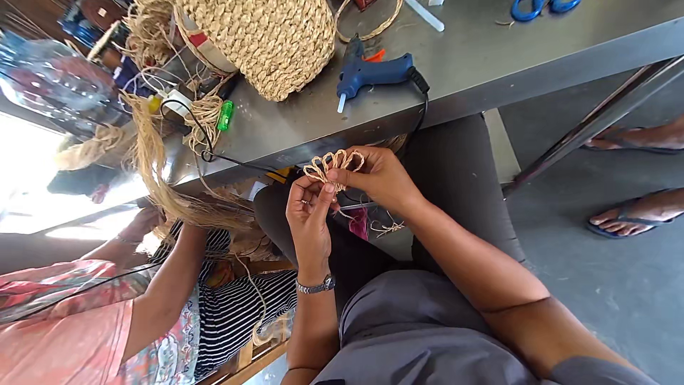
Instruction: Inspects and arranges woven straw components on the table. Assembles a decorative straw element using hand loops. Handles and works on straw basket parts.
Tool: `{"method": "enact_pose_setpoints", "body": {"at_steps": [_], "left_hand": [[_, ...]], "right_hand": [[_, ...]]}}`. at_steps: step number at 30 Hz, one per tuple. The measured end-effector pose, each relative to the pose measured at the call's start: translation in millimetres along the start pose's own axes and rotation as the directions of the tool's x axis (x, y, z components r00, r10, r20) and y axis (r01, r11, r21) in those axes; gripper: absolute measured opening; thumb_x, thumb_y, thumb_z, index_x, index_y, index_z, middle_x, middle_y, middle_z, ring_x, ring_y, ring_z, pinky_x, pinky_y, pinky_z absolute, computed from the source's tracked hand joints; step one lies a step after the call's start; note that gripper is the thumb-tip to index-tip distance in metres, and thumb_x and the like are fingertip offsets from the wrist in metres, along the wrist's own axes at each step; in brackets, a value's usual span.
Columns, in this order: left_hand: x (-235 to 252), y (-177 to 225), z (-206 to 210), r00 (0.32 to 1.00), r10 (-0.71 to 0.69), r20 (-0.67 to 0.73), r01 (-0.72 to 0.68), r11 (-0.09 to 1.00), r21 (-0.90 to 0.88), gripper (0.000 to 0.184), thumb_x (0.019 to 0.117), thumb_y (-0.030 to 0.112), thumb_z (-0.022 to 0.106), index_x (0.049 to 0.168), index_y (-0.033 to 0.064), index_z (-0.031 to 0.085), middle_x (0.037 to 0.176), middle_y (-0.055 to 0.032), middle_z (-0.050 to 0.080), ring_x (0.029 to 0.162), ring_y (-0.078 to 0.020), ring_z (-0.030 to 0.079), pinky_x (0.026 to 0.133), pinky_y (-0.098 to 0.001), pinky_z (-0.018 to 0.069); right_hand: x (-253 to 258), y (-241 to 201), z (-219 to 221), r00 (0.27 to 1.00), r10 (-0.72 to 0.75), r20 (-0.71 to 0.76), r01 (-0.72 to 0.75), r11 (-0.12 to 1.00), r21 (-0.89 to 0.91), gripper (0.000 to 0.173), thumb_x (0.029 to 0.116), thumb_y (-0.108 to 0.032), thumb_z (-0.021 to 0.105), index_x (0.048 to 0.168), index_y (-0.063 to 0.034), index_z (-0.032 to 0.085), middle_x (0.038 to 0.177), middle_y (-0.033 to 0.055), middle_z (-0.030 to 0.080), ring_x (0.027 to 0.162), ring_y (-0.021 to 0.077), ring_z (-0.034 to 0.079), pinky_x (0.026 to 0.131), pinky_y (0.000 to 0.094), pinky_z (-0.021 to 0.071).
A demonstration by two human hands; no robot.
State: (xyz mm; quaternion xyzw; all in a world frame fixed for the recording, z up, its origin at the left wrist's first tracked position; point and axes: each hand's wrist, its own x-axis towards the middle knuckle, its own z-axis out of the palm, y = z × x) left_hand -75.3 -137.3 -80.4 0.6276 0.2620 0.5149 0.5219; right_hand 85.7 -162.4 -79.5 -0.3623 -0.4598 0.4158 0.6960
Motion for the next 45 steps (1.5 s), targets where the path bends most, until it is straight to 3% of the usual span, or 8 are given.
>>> {"method": "enact_pose_setpoints", "body": {"at_steps": [8, 20, 25, 29, 35, 38, 41, 45], "left_hand": [[1.9, -0.6, -1.8, 1.000, 0.027, -0.016, -0.027, 0.999, 0.025, 0.021, 0.0983, 0.011, 0.068, 0.119, 0.0107, 0.063, 0.104, -0.0031, 0.066, 0.084, -0.0107, 0.066, 0.072, -0.0252, 0.0590], [4.4, 3.1, -3.3, 0.999, 0.050, 0.005, -0.050, 0.996, 0.072, 0.014, 0.0970, 0.009, 0.069, 0.111, 0.0103, 0.067, 0.101, -0.0015, 0.068, 0.082, -0.0087, 0.066, 0.072, -0.0232, 0.0576], [4.4, 1.5, -2.5, 0.999, 0.045, 0.002, -0.045, 0.998, 0.054, 0.025, 0.0964, 0.009, 0.070, 0.119, 0.0101, 0.061, 0.100, -0.0027, 0.067, 0.083, -0.0106, 0.066, 0.073, -0.0252, 0.0586], [4.8, 0.0, -1.9, 0.998, 0.071, -0.002, -0.070, 0.995, 0.075, 0.018, 0.0954, 0.008, 0.071, 0.112, 0.0116, 0.064, 0.098, -0.0013, 0.067, 0.082, -0.0090, 0.066, 0.073, -0.0245, 0.0586], [2.4, -7.0, -8.4, 1.000, 0.031, 0.004, -0.031, 0.997, 0.069, 0.016, 0.0959, 0.009, 0.070, 0.111, 0.0070, 0.066, 0.099, -0.0061, 0.068, 0.086, -0.0147, 0.067, 0.082, -0.0325, 0.0592], [7.6, -7.2, -6.1, 0.997, 0.073, 0.019, -0.074, 0.996, 0.052, 0.012, 0.0947, 0.004, 0.068, 0.105, -0.0018, 0.064, 0.095, -0.0098, 0.068, 0.085, -0.0171, 0.067, 0.080, -0.0333, 0.0590], [7.4, -4.4, -0.1, 0.997, 0.075, -0.007, -0.075, 0.997, 0.013, 0.013, 0.0945, 0.005, 0.069, 0.105, -0.0024, 0.066, 0.096, -0.0088, 0.069, 0.087, -0.0157, 0.067, 0.082, -0.0325, 0.0585], [3.4, 1.8, 4.2, 0.996, 0.064, -0.067, -0.067, 0.997, -0.041, 0.012, 0.0957, 0.006, 0.068, 0.106, -0.0012, 0.067, 0.095, -0.0072, 0.069, 0.086, -0.0134, 0.066, 0.082, -0.0299, 0.0571]], "right_hand": [[-0.1, -0.2, -2.1, 0.997, -0.015, 0.082, 0.017, 0.999, -0.028, 0.013, 0.0961, -0.009, 0.071, 0.105, 0.0000, 0.070, 0.089, 0.0038, 0.072, 0.077, 0.0076, 0.069, 0.074, 0.0247, 0.0606], [0.8, 0.7, -1.5, 0.999, -0.025, 0.039, 0.023, 0.999, 0.036, 0.012, 0.0928, -0.002, 0.073, 0.103, 0.0025, 0.072, 0.091, 0.0056, 0.074, 0.080, 0.0091, 0.071, 0.077, 0.0260, 0.0621], [0.7, 2.0, -1.3, 0.998, -0.038, 0.043, 0.036, 0.998, 0.045, 0.013, 0.0923, -0.003, 0.074, 0.104, 0.0029, 0.073, 0.093, 0.0072, 0.075, 0.082, 0.0104, 0.071, 0.079, 0.0267, 0.0620], [2.3, 2.9, -3.1, 0.998, 0.006, 0.063, -0.011, 0.996, 0.088, 0.013, 0.0920, -0.001, 0.074, 0.104, 0.0034, 0.072, 0.094, 0.0076, 0.074, 0.083, 0.0107, 0.071, 0.080, 0.0268, 0.0616], [-8.0, 4.2, -1.6, 0.998, -0.014, 0.066, 0.013, 1.000, 0.024, 0.013, 0.0929, -0.003, 0.073, 0.105, -0.0014, 0.071, 0.093, 0.0078, 0.072, 0.077, 0.0131, 0.068, 0.072, 0.0284, 0.0609], [0.2, 15.8, -3.8, 0.998, -0.034, 0.048, 0.033, 0.999, 0.010, 0.015, 0.0919, -0.007, 0.076, 0.105, 0.0004, 0.073, 0.103, 0.0101, 0.072, 0.089, 0.0172, 0.070, 0.082, 0.0343, 0.0621], [1.1, 13.6, -2.7, 0.997, -0.074, 0.015, 0.075, 0.997, -0.023, 0.016, 0.0910, -0.011, 0.077, 0.102, 0.0004, 0.075, 0.111, 0.0103, 0.070, 0.101, 0.0167, 0.069, 0.088, 0.0321, 0.0610], [-3.6, 7.6, 6.9, 0.991, -0.133, 0.000, 0.133, 0.991, 0.001, 0.014, 0.0908, -0.007, 0.076, 0.102, 0.0006, 0.076, 0.107, 0.0095, 0.071, 0.098, 0.0160, 0.069, 0.087, 0.0316, 0.0605]]}}
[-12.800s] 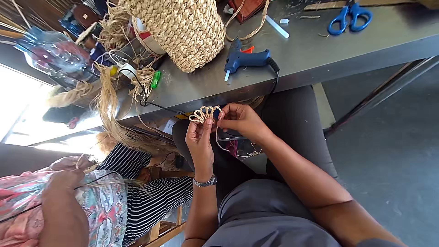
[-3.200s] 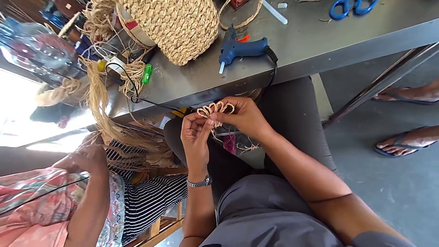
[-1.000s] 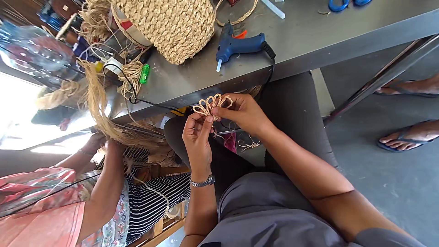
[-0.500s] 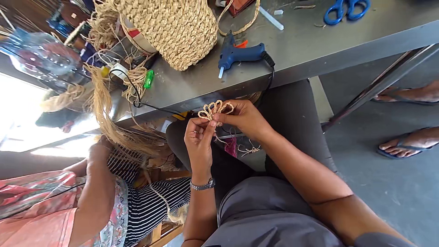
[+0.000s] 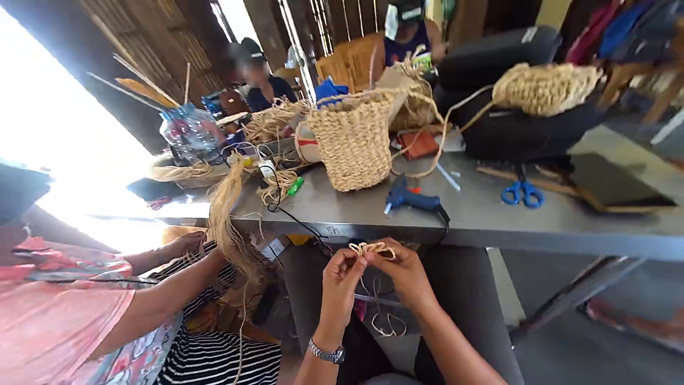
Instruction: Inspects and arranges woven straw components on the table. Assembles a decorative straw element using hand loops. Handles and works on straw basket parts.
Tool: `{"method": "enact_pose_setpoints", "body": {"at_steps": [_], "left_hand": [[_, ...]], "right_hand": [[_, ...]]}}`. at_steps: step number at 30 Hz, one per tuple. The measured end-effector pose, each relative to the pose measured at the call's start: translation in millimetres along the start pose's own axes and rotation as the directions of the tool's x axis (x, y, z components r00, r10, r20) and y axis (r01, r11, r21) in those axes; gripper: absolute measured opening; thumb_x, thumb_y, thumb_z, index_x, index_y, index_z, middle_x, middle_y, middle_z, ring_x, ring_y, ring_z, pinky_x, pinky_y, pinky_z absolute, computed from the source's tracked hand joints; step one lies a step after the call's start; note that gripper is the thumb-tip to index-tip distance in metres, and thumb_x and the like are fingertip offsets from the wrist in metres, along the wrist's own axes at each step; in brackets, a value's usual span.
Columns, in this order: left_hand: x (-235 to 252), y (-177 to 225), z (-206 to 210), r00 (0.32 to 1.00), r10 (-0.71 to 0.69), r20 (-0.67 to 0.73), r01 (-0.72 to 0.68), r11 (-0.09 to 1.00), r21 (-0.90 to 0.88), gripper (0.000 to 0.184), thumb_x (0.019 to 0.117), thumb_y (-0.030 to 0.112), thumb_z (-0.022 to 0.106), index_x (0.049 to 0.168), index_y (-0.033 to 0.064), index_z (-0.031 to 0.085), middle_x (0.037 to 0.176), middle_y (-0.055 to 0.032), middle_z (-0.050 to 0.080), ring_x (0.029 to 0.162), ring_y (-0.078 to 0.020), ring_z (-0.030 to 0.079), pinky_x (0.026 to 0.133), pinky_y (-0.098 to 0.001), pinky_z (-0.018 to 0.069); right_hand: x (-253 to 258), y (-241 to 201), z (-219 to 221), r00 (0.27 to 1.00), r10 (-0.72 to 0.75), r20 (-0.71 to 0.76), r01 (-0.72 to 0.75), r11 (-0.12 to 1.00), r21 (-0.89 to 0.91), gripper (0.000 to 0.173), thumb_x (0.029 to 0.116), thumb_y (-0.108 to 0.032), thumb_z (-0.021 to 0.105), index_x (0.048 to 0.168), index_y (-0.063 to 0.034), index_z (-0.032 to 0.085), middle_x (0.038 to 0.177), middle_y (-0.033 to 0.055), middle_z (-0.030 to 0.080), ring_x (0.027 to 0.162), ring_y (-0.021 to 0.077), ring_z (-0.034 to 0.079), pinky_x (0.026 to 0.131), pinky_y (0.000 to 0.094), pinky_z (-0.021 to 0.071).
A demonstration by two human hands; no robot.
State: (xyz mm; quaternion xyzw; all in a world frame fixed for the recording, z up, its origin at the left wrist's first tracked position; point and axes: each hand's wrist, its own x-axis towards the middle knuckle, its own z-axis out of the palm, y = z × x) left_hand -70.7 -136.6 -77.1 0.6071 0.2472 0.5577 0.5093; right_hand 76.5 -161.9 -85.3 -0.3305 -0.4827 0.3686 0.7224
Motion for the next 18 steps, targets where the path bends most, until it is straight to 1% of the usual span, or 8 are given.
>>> {"method": "enact_pose_setpoints", "body": {"at_steps": [2, 6, 10, 12, 14, 15, 17, 18], "left_hand": [[-1.1, 1.1, 0.8, 1.000, 0.019, -0.024, -0.020, 1.000, -0.019, 0.012, 0.0966, 0.006, 0.066, 0.106, -0.0010, 0.066, 0.095, -0.0070, 0.068, 0.085, -0.0129, 0.065, 0.081, -0.0288, 0.0568], [-1.0, 1.1, 2.9, 0.997, 0.048, -0.064, -0.052, 0.996, -0.070, 0.014, 0.0981, 0.007, 0.065, 0.109, -0.0016, 0.065, 0.094, -0.0080, 0.067, 0.080, -0.0128, 0.064, 0.073, -0.0264, 0.0564], [-0.8, 3.9, 3.8, 0.995, 0.060, -0.077, -0.069, 0.991, -0.119, 0.014, 0.0996, 0.008, 0.063, 0.110, -0.0023, 0.064, 0.094, -0.0105, 0.068, 0.077, -0.0149, 0.067, 0.067, -0.0275, 0.0586], [1.8, 7.7, 4.0, 0.995, 0.051, -0.081, -0.062, 0.988, -0.139, 0.015, 0.1000, 0.007, 0.062, 0.111, -0.0032, 0.063, 0.094, -0.0119, 0.068, 0.075, -0.0162, 0.068, 0.064, -0.0286, 0.0598], [8.1, 12.6, 3.5, 0.995, 0.062, -0.074, -0.072, 0.988, -0.134, 0.015, 0.1002, 0.005, 0.061, 0.112, -0.0047, 0.062, 0.094, -0.0129, 0.068, 0.074, -0.0173, 0.069, 0.064, -0.0300, 0.0612], [13.5, 15.4, 2.2, 0.994, 0.083, -0.069, -0.090, 0.989, -0.117, 0.015, 0.1003, 0.004, 0.061, 0.112, -0.0053, 0.062, 0.094, -0.0127, 0.068, 0.075, -0.0175, 0.069, 0.066, -0.0308, 0.0617], [31.1, 22.4, -2.9, 0.989, 0.133, -0.060, -0.136, 0.989, -0.052, 0.017, 0.1008, 0.006, 0.061, 0.113, -0.0059, 0.062, 0.095, -0.0112, 0.069, 0.078, -0.0169, 0.069, 0.071, -0.0319, 0.0619], [43.0, 26.8, -6.3, 0.987, 0.153, -0.058, -0.154, 0.988, -0.018, 0.019, 0.1016, 0.008, 0.060, 0.114, -0.0063, 0.061, 0.095, -0.0108, 0.069, 0.080, -0.0175, 0.070, 0.075, -0.0336, 0.0626]], "right_hand": [[-1.9, -1.2, 4.7, 1.000, -0.002, -0.007, 0.002, 1.000, 0.025, 0.014, 0.0914, -0.006, 0.075, 0.104, 0.0013, 0.075, 0.106, 0.0102, 0.072, 0.096, 0.0169, 0.070, 0.087, 0.0324, 0.0611], [-1.5, -2.8, 12.2, 1.000, -0.003, -0.027, 0.004, 0.999, 0.042, 0.013, 0.0921, -0.006, 0.074, 0.103, 0.0008, 0.076, 0.104, 0.0097, 0.072, 0.094, 0.0165, 0.070, 0.087, 0.0324, 0.0608], [1.5, -4.7, 16.3, 0.999, -0.037, -0.037, 0.039, 0.998, 0.054, 0.013, 0.0923, -0.005, 0.074, 0.103, 0.0012, 0.076, 0.103, 0.0102, 0.072, 0.093, 0.0165, 0.070, 0.085, 0.0319, 0.0610], [4.3, -8.5, 19.1, 0.998, -0.057, -0.034, 0.058, 0.998, 0.021, 0.013, 0.0921, -0.006, 0.074, 0.103, 0.0016, 0.075, 0.103, 0.0103, 0.072, 0.092, 0.0169, 0.070, 0.084, 0.0312, 0.0614], [8.9, -15.3, 20.4, 0.994, -0.109, 0.001, 0.109, 0.992, -0.069, 0.017, 0.0921, -0.007, 0.075, 0.106, 0.0017, 0.075, 0.105, 0.0106, 0.071, 0.092, 0.0163, 0.070, 0.083, 0.0297, 0.0621], [12.1, -20.2, 19.8, 0.990, -0.140, 0.037, 0.144, 0.978, -0.153, 0.022, 0.0925, -0.010, 0.075, 0.112, 0.0009, 0.074, 0.108, 0.0101, 0.071, 0.093, 0.0151, 0.070, 0.083, 0.0283, 0.0620], [20.7, -35.4, 14.7, 0.973, -0.194, 0.125, 0.228, 0.899, -0.375, 0.042, 0.0943, -0.024, 0.075, 0.129, -0.0016, 0.068, 0.118, 0.0103, 0.069, 0.098, 0.0129, 0.069, 0.083, 0.0269, 0.0605], [26.2, -45.6, 10.6, 0.961, -0.227, 0.158, 0.276, 0.843, -0.462, 0.049, 0.0958, -0.031, 0.073, 0.134, -0.0019, 0.065, 0.121, 0.0110, 0.068, 0.102, 0.0135, 0.068, 0.086, 0.0279, 0.0597]]}}
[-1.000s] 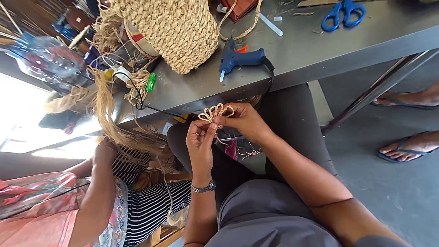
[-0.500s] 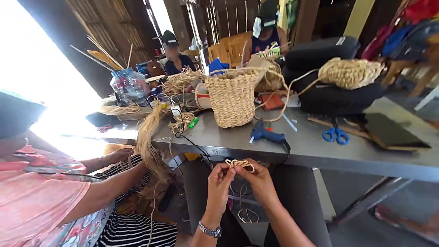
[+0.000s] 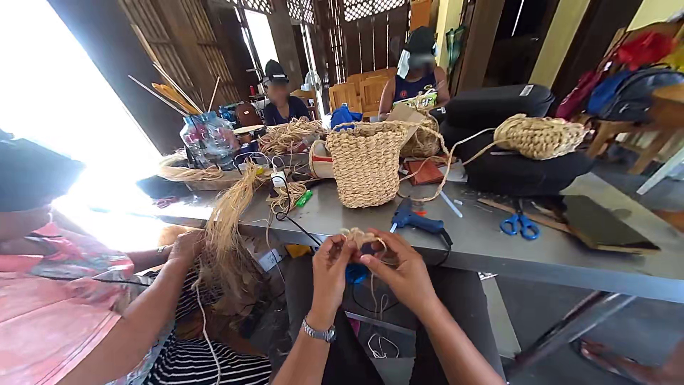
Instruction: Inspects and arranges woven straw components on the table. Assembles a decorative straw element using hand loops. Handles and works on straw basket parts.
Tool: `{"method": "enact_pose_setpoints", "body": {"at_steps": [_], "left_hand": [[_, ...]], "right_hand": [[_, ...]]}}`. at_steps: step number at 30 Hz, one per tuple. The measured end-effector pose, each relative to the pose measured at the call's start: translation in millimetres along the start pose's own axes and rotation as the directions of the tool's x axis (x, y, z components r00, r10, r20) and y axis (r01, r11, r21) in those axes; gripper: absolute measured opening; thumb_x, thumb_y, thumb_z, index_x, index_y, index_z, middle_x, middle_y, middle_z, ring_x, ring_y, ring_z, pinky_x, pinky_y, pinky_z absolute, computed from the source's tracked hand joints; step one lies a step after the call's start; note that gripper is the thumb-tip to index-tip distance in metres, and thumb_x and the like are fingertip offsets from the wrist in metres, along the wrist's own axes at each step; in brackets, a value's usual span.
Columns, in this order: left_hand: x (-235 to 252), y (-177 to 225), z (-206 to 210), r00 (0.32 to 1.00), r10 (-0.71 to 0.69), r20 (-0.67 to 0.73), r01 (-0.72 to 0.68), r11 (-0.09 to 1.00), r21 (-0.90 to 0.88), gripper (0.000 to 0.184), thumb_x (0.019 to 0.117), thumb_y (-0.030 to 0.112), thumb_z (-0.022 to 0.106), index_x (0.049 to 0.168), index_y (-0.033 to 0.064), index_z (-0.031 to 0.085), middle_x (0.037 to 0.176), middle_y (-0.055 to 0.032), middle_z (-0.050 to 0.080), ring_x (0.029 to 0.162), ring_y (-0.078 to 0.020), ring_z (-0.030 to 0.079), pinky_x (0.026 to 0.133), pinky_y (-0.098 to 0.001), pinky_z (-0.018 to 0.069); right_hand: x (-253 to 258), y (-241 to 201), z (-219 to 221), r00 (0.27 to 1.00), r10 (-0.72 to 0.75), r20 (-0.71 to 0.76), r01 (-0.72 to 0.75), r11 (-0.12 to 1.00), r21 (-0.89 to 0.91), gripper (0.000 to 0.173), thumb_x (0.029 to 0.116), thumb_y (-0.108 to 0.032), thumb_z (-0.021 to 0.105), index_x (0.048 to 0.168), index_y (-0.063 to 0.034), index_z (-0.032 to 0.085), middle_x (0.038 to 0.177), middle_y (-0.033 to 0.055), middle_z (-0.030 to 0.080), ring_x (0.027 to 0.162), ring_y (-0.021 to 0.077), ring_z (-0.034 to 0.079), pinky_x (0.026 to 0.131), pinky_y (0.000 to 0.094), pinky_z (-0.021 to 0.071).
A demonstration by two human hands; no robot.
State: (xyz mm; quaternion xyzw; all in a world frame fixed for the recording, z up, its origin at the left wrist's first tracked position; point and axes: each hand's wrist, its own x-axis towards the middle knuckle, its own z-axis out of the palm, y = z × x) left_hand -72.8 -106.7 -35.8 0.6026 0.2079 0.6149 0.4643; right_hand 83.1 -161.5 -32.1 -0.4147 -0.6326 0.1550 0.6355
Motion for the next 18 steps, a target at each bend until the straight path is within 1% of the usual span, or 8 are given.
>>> {"method": "enact_pose_setpoints", "body": {"at_steps": [1, 3, 5, 7, 9, 10, 12, 18], "left_hand": [[14.3, 1.6, -2.7, 1.000, 0.017, -0.004, -0.017, 1.000, 0.025, 0.019, 0.1022, 0.008, 0.059, 0.114, -0.0068, 0.060, 0.094, -0.0110, 0.070, 0.081, -0.0187, 0.071, 0.078, -0.0355, 0.0628], [44.5, -1.3, -6.6, 0.999, 0.028, -0.028, -0.027, 0.999, 0.034, 0.016, 0.1025, 0.007, 0.058, 0.112, -0.0067, 0.060, 0.093, -0.0122, 0.070, 0.082, -0.0211, 0.072, 0.081, -0.0379, 0.0626], [70.4, -11.5, -7.2, 0.999, 0.009, -0.031, -0.008, 0.999, 0.042, 0.015, 0.1023, 0.006, 0.058, 0.113, -0.0048, 0.059, 0.093, -0.0116, 0.070, 0.083, -0.0211, 0.072, 0.082, -0.0385, 0.0626], [88.3, -24.9, -3.1, 0.999, -0.019, -0.027, 0.021, 0.998, 0.059, 0.017, 0.1016, 0.007, 0.061, 0.114, -0.0041, 0.060, 0.093, -0.0113, 0.071, 0.081, -0.0204, 0.073, 0.080, -0.0378, 0.0631], [98.5, -36.4, 3.0, 0.999, -0.032, -0.016, 0.033, 0.997, 0.067, 0.017, 0.1009, 0.006, 0.062, 0.114, -0.0047, 0.061, 0.091, -0.0116, 0.071, 0.079, -0.0198, 0.072, 0.078, -0.0372, 0.0631], [101.2, -40.5, 5.6, 0.999, -0.032, -0.018, 0.033, 0.997, 0.071, 0.016, 0.1006, 0.006, 0.062, 0.113, -0.0049, 0.061, 0.090, -0.0118, 0.071, 0.078, -0.0197, 0.072, 0.078, -0.0367, 0.0631], [102.7, -42.0, 8.9, 0.999, -0.036, -0.029, 0.038, 0.996, 0.076, 0.016, 0.1005, 0.005, 0.062, 0.113, -0.0051, 0.061, 0.090, -0.0116, 0.071, 0.077, -0.0192, 0.073, 0.077, -0.0357, 0.0632], [114.7, -37.9, 8.0, 0.990, -0.119, 0.071, 0.114, 0.991, 0.072, 0.018, 0.1005, 0.006, 0.063, 0.116, -0.0032, 0.061, 0.092, -0.0084, 0.070, 0.076, -0.0144, 0.070, 0.076, -0.0328, 0.0618]], "right_hand": [[7.7, -5.3, -10.3, 0.999, -0.048, -0.008, 0.047, 0.995, -0.084, 0.051, 0.0975, -0.035, 0.071, 0.135, -0.0016, 0.065, 0.123, 0.0118, 0.068, 0.106, 0.0148, 0.067, 0.089, 0.0299, 0.0594], [24.6, -12.4, -33.9, 0.989, -0.135, -0.055, 0.115, 0.955, -0.274, 0.043, 0.1010, -0.038, 0.065, 0.127, -0.0043, 0.070, 0.120, 0.0114, 0.069, 0.107, 0.0171, 0.068, 0.091, 0.0345, 0.0593], [41.7, -13.4, -57.8, 0.987, -0.148, -0.061, 0.098, 0.861, -0.498, 0.038, 0.1024, -0.038, 0.062, 0.124, -0.0084, 0.072, 0.122, 0.0127, 0.069, 0.111, 0.0249, 0.066, 0.094, 0.0441, 0.0569], [56.5, -8.2, -76.8, 0.999, -0.034, -0.011, 0.018, 0.753, -0.658, 0.040, 0.1004, -0.036, 0.066, 0.128, -0.0062, 0.070, 0.128, 0.0203, 0.064, 0.120, 0.0414, 0.058, 0.099, 0.0618, 0.0483], [67.0, -0.7, -87.4, 0.981, 0.189, 0.038, -0.097, 0.653, -0.751, 0.051, 0.0981, -0.037, 0.069, 0.136, -0.0035, 0.064, 0.134, 0.0282, 0.059, 0.127, 0.0517, 0.051, 0.101, 0.0714, 0.0408], [70.8, 3.1, -89.5, 0.957, 0.284, 0.057, -0.133, 0.606, -0.784, 0.056, 0.0983, -0.039, 0.068, 0.140, -0.0029, 0.060, 0.137, 0.0301, 0.056, 0.129, 0.0531, 0.049, 0.102, 0.0722, 0.0390], [74.6, 9.6, -88.8, 0.926, 0.370, 0.071, -0.159, 0.556, -0.816, 0.058, 0.0992, -0.038, 0.067, 0.143, -0.0014, 0.057, 0.139, 0.0313, 0.055, 0.130, 0.0527, 0.050, 0.104, 0.0705, 0.0391], [82.8, 26.6, -83.8, 0.899, 0.433, 0.059, -0.207, 0.541, -0.815, 0.053, 0.0980, -0.028, 0.067, 0.138, 0.0048, 0.058, 0.140, 0.0377, 0.048, 0.127, 0.0546, 0.051, 0.104, 0.0682, 0.0416]]}}
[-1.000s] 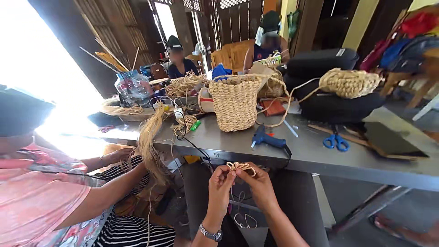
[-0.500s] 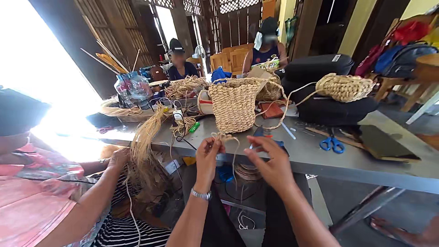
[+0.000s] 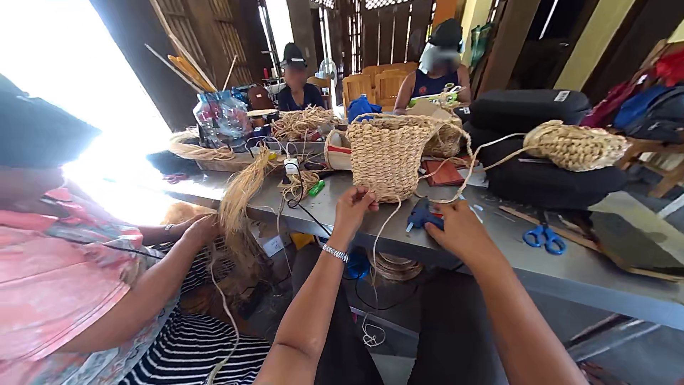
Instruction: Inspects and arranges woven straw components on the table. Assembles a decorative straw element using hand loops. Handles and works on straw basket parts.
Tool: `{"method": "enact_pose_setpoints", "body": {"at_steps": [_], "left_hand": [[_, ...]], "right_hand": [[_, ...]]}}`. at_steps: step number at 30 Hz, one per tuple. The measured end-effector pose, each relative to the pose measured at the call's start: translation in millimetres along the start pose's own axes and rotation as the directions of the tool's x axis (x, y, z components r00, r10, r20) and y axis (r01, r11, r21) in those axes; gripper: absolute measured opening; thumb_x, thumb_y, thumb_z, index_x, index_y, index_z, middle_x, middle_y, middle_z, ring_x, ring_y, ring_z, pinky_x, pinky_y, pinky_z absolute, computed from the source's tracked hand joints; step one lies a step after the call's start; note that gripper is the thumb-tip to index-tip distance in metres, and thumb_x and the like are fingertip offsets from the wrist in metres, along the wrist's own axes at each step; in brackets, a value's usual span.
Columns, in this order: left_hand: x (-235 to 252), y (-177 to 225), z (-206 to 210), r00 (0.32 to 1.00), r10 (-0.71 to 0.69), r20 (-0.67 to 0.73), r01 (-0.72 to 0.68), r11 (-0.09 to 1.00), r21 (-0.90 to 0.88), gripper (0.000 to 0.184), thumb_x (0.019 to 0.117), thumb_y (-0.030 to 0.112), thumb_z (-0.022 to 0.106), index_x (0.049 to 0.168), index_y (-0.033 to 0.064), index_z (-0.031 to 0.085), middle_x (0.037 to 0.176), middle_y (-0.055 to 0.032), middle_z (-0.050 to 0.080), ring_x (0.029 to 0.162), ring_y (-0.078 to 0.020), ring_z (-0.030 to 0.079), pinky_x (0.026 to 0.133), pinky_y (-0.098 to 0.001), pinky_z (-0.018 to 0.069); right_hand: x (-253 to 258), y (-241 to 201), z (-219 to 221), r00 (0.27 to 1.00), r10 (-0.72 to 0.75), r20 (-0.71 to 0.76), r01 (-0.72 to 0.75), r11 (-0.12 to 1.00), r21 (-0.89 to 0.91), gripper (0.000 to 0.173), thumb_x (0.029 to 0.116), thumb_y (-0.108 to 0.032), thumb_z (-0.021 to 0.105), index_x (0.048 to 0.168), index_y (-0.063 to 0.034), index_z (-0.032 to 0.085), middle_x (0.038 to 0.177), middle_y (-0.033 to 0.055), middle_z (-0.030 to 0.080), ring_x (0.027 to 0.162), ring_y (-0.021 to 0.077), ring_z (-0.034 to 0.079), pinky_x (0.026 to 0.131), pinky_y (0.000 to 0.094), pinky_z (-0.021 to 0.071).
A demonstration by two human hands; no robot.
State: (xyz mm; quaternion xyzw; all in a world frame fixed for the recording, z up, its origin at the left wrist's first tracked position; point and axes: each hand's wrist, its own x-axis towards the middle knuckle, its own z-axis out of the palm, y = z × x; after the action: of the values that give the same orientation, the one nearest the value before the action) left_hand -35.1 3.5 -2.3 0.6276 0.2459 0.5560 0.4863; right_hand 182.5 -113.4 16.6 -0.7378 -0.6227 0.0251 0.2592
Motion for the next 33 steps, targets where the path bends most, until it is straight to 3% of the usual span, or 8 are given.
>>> {"method": "enact_pose_setpoints", "body": {"at_steps": [7, 13, 16, 18, 20, 22, 28, 33], "left_hand": [[9.3, -9.6, -4.3, 0.998, -0.049, 0.045, 0.057, 0.977, -0.205, 0.017, 0.0999, 0.002, 0.061, 0.116, -0.0037, 0.059, 0.090, -0.0080, 0.068, 0.075, -0.0142, 0.069, 0.076, -0.0327, 0.0612], [-3.4, 2.2, -8.6, 0.993, -0.088, 0.080, 0.102, 0.977, -0.188, 0.022, 0.0996, 0.003, 0.062, 0.120, 0.0021, 0.055, 0.094, -0.0062, 0.066, 0.075, -0.0116, 0.067, 0.075, -0.0297, 0.0603], [-7.0, 9.1, -4.8, 0.990, -0.116, 0.082, 0.130, 0.973, -0.192, 0.019, 0.0998, 0.002, 0.061, 0.117, 0.0058, 0.054, 0.096, -0.0032, 0.065, 0.078, -0.0099, 0.067, 0.079, -0.0286, 0.0596], [2.6, 6.3, -2.0, 0.991, -0.124, 0.060, 0.135, 0.958, -0.252, 0.016, 0.0988, -0.001, 0.060, 0.113, 0.0017, 0.054, 0.094, -0.0050, 0.067, 0.079, -0.0130, 0.069, 0.081, -0.0315, 0.0612], [8.2, 2.6, -1.9, 0.989, -0.138, 0.055, 0.147, 0.949, -0.278, 0.014, 0.0990, -0.002, 0.060, 0.111, 0.0004, 0.053, 0.093, -0.0063, 0.068, 0.080, -0.0149, 0.071, 0.081, -0.0333, 0.0618], [8.9, 2.0, -1.8, 0.988, -0.147, 0.050, 0.155, 0.947, -0.281, 0.013, 0.0990, -0.002, 0.059, 0.109, 0.0013, 0.053, 0.094, -0.0066, 0.067, 0.081, -0.0159, 0.071, 0.082, -0.0343, 0.0619], [8.5, 2.2, -1.5, 0.988, -0.147, 0.041, 0.153, 0.951, -0.268, 0.017, 0.0973, -0.007, 0.058, 0.112, 0.0002, 0.053, 0.096, -0.0069, 0.066, 0.084, -0.0170, 0.071, 0.084, -0.0356, 0.0623], [8.7, 1.6, -2.3, 0.987, -0.152, 0.047, 0.159, 0.946, -0.283, 0.014, 0.0978, -0.007, 0.058, 0.109, 0.0001, 0.054, 0.091, -0.0056, 0.067, 0.083, -0.0169, 0.072, 0.085, -0.0357, 0.0624]], "right_hand": [[4.1, 0.1, 2.1, 0.998, -0.067, 0.014, 0.068, 0.996, -0.058, 0.045, 0.1012, -0.025, 0.057, 0.130, 0.0095, 0.062, 0.135, 0.0375, 0.053, 0.125, 0.0533, 0.054, 0.103, 0.0676, 0.0434], [-18.4, 15.9, -19.0, 0.997, -0.040, -0.071, 0.056, 0.971, 0.231, 0.048, 0.1084, -0.030, 0.041, 0.132, 0.0077, 0.061, 0.128, 0.0332, 0.059, 0.112, 0.0427, 0.062, 0.098, 0.0604, 0.0474], [-32.2, 20.9, -21.3, 0.985, 0.140, -0.103, -0.051, 0.800, 0.598, 0.042, 0.1107, -0.028, 0.035, 0.133, 0.0008, 0.056, 0.100, 0.0115, 0.064, 0.078, 0.0157, 0.066, 0.073, 0.0346, 0.0583], [-37.0, 17.2, -16.8, 0.967, 0.230, -0.111, -0.044, 0.577, 0.816, 0.034, 0.1122, -0.025, 0.030, 0.123, -0.0058, 0.056, 0.074, -0.0014, 0.060, 0.060, 0.0086, 0.063, 0.061, 0.0262, 0.0581], [-41.8, 12.5, -11.1, 0.968, 0.229, -0.105, 0.007, 0.391, 0.920, 0.034, 0.1123, -0.026, 0.026, 0.119, -0.0096, 0.056, 0.073, -0.0030, 0.062, 0.055, 0.0082, 0.060, 0.055, 0.0244, 0.0562], [-46.8, 5.4, -4.4, 0.980, 0.157, -0.121, 0.067, 0.314, 0.947, 0.036, 0.1110, -0.028, 0.028, 0.123, -0.0109, 0.057, 0.091, -0.0003, 0.068, 0.055, 0.0070, 0.058, 0.053, 0.0224, 0.0538], [-43.9, -24.6, 16.8, 0.976, -0.050, -0.210, 0.202, 0.550, 0.810, 0.029, 0.1060, -0.034, 0.055, 0.115, -0.0082, 0.066, 0.071, -0.0028, 0.062, 0.052, 0.0069, 0.057, 0.053, 0.0256, 0.0541], [-25.8, -33.2, 27.2, 0.932, -0.177, -0.317, 0.328, 0.788, 0.522, 0.039, 0.1032, -0.041, 0.061, 0.115, -0.0038, 0.066, 0.077, 0.0075, 0.064, 0.056, 0.0154, 0.060, 0.053, 0.0361, 0.0553]]}}
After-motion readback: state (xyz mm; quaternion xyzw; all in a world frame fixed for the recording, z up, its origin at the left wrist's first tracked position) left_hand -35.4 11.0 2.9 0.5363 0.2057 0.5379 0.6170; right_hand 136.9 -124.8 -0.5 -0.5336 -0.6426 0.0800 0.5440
